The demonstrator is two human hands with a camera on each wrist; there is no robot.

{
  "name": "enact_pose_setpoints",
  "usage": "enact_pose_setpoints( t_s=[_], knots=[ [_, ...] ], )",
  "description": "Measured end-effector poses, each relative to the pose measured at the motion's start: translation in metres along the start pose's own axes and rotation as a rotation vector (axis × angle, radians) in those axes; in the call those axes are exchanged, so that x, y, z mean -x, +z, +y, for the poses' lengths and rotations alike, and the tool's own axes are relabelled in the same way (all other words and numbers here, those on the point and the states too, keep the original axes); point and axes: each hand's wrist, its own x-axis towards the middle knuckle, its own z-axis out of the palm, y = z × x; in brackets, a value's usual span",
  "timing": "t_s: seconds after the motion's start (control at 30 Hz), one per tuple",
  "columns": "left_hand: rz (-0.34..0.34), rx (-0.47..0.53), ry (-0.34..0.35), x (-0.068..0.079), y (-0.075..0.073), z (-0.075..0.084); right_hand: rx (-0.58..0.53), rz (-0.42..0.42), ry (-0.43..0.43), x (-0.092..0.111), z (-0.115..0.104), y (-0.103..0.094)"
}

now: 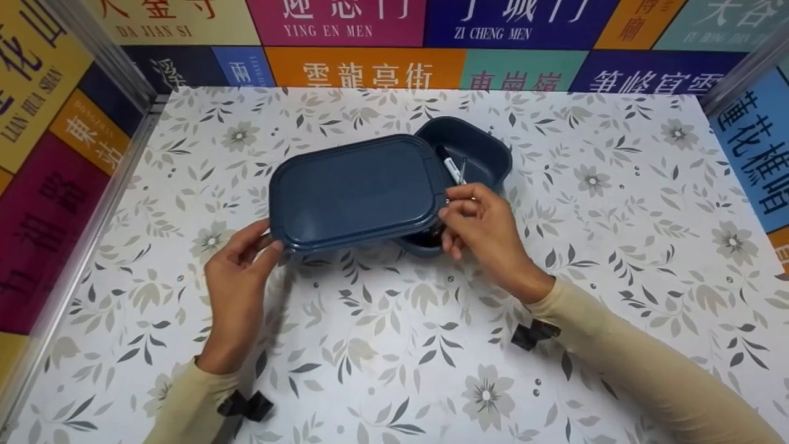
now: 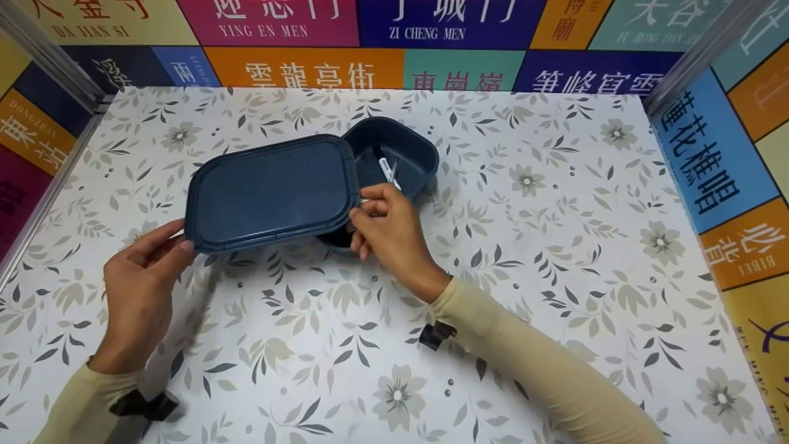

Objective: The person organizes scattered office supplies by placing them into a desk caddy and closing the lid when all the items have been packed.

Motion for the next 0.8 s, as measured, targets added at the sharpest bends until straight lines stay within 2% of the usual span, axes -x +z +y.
enact_pose_setpoints(
  t_s=[0.23,0.8],
  knots=[
    [-0.034,0.019,-0.034,-0.006,0.016,-0.003,-0.006,0.030,-0.011,0.001,-0.001,-0.016],
    [-0.111,-0.006,-0.034,-0.015,0.051,-0.005,0.050,0.089,0.006,0.004,-0.008,-0.057]
  ],
)
